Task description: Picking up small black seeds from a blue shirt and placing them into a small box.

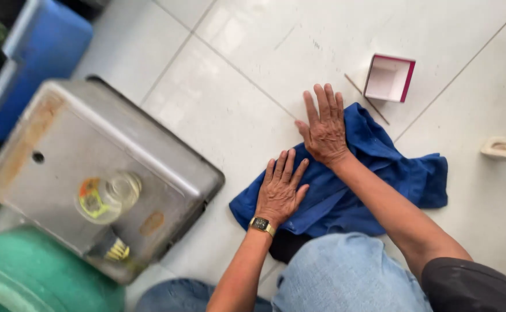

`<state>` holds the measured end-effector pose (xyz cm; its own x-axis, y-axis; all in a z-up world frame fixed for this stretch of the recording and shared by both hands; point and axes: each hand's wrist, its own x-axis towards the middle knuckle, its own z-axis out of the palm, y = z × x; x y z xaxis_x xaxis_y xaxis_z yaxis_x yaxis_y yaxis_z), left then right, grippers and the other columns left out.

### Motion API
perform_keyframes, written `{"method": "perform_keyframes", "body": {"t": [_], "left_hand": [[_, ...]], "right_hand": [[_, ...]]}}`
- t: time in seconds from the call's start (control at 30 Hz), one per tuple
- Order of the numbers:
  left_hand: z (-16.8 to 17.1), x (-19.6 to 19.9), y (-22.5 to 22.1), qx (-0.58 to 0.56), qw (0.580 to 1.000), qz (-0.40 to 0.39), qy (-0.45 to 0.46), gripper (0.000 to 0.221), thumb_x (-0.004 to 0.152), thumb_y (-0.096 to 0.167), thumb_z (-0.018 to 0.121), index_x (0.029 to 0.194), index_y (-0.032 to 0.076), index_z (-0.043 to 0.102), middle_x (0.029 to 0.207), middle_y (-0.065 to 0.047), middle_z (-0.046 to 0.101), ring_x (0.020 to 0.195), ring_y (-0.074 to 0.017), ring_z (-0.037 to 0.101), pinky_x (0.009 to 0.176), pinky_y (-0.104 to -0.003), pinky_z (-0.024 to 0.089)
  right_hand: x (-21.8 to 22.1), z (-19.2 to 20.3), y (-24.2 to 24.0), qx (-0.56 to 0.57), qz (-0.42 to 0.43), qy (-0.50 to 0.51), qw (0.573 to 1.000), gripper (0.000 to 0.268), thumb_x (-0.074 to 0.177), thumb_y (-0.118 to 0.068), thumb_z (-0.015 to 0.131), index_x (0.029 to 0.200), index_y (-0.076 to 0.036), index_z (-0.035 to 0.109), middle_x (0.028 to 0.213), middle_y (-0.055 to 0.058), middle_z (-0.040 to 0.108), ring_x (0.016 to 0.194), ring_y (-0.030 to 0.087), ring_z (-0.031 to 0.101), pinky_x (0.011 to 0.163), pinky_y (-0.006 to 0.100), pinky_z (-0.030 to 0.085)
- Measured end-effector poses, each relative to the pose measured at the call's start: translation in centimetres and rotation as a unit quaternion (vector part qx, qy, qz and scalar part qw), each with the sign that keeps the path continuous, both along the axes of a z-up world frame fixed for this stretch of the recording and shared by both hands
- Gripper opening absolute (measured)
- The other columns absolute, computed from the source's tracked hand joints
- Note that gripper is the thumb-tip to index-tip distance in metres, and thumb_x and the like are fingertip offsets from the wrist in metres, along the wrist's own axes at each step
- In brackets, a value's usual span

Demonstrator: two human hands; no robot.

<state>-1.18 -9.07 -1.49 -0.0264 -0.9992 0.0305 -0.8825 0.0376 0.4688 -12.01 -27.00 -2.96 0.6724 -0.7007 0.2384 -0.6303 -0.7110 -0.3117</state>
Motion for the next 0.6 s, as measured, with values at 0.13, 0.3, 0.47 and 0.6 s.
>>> {"method": "perform_keyframes", "body": {"t": [0.13,0.3,0.47,0.6], "left_hand": [[0.4,0.1,1.1,0.02,1.0,-0.009,-0.01,0.065,0.101,0.044,0.052,0.158,0.015,0.039,0.168,-0.017,0.024,0.157,-0.0307,0.02,0.127,-0.05,0.016],[1.4,0.3,2.8,0.138,0.988,-0.038,0.051,0.069,0.098,0.048,0.053,0.153,0.01,0.04,0.166,-0.015,0.027,0.156,-0.0332,0.015,0.128,-0.051,0.01],[0.6,0.3,3.1,0.111,0.991,-0.026,0.069,0.076,0.094,0.053,0.051,0.154,0.008,0.038,0.164,-0.018,0.025,0.155,-0.0337,0.013,0.126,-0.051,0.006],[0.5,0.3,3.2,0.129,0.99,-0.03,0.048,0.074,0.096,0.054,0.048,0.155,0.011,0.038,0.167,-0.017,0.022,0.156,-0.0321,0.009,0.128,-0.049,0.004]], "right_hand": [[-0.7,-1.0,1.8,-0.029,0.005,0.05,0.998,0.054,0.112,-0.021,0.057,0.159,-0.003,0.039,0.17,0.012,0.031,0.165,0.031,0.021,0.134,0.046,0.017],[2.0,3.2,6.1,0.083,0.109,0.043,0.99,0.076,0.104,-0.043,0.052,0.158,0.005,0.03,0.167,0.022,0.023,0.158,0.04,0.013,0.129,0.055,0.009],[2.4,1.2,6.6,0.077,0.101,0.094,0.987,0.084,0.101,-0.066,0.034,0.164,-0.013,0.019,0.17,0.017,0.006,0.157,0.035,-0.003,0.126,0.055,-0.005],[2.4,0.9,6.3,0.096,0.1,0.131,0.982,0.085,0.1,-0.072,0.026,0.166,-0.02,0.015,0.171,0.014,-0.002,0.157,0.033,-0.012,0.126,0.055,-0.01]]}}
